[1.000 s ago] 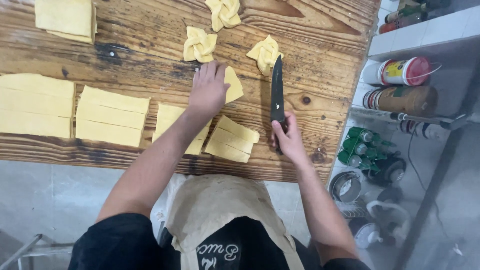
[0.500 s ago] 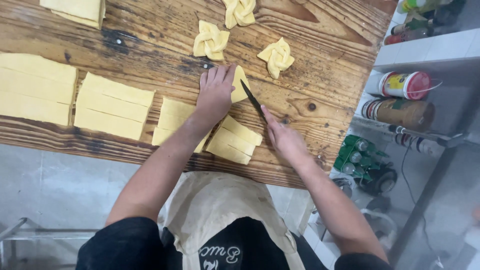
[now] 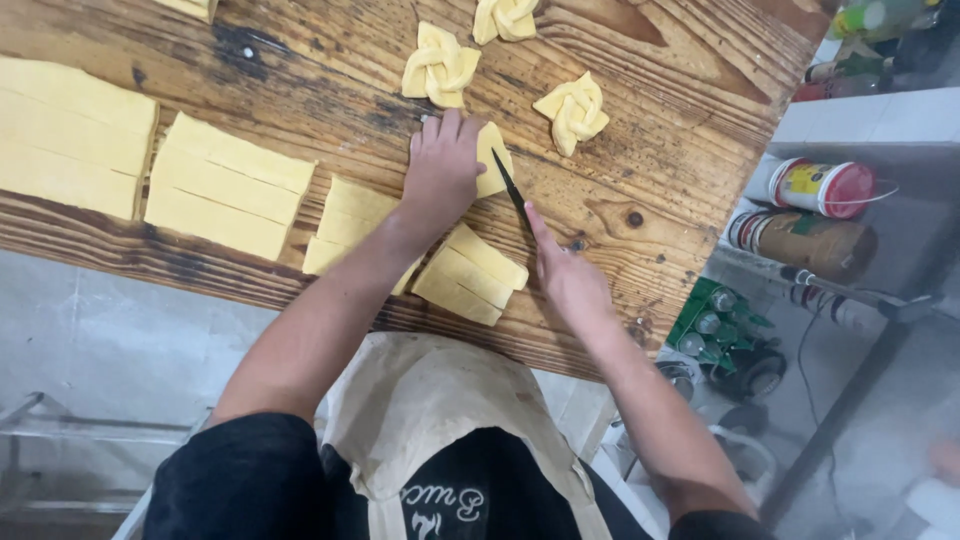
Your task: Shaping pre-cut dough squares into decorative patterns and placing them on a baking sheet
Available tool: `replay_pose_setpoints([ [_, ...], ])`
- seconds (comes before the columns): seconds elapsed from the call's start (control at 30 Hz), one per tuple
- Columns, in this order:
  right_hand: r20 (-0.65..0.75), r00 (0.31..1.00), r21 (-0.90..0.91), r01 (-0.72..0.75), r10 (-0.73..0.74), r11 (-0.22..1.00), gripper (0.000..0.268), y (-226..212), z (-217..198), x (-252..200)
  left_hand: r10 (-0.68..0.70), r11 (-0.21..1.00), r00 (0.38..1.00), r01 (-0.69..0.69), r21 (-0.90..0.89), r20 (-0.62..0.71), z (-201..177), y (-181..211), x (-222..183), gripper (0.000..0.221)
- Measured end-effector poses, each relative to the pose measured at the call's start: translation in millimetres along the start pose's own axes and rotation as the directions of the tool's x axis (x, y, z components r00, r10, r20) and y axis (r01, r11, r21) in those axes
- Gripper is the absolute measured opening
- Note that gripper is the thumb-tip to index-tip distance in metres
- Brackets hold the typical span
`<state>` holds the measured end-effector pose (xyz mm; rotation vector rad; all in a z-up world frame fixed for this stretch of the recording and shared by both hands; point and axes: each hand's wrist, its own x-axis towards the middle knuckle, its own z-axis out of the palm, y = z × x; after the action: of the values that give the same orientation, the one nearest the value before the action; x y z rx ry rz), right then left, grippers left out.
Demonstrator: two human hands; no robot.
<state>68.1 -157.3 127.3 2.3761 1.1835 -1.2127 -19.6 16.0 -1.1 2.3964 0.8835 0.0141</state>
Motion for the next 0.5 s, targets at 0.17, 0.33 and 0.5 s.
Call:
replay_pose_setpoints([
  [0.17,0.025,0.999,-0.162,0.024,-0.020,0.986,0.066,36,12,-32,-0.108,0.988,0.950,0.137,-0.078,0.292,21,-20,31,0.057],
  [0.33,0.131,0.983,0.019,-0.131,0.128,0.991,0.064,38,13,-48,-0.060,0.926,0.911,0.203,-0.318,0.409,-28,-9,9,0.029],
  [0.5,-0.006,0.996,0.147,-0.091,0.093,0.985,0.062,28,26,-33,-0.220,0.816,0.898,0.383,-0.433,0.381,-52,-21,1,0.048],
])
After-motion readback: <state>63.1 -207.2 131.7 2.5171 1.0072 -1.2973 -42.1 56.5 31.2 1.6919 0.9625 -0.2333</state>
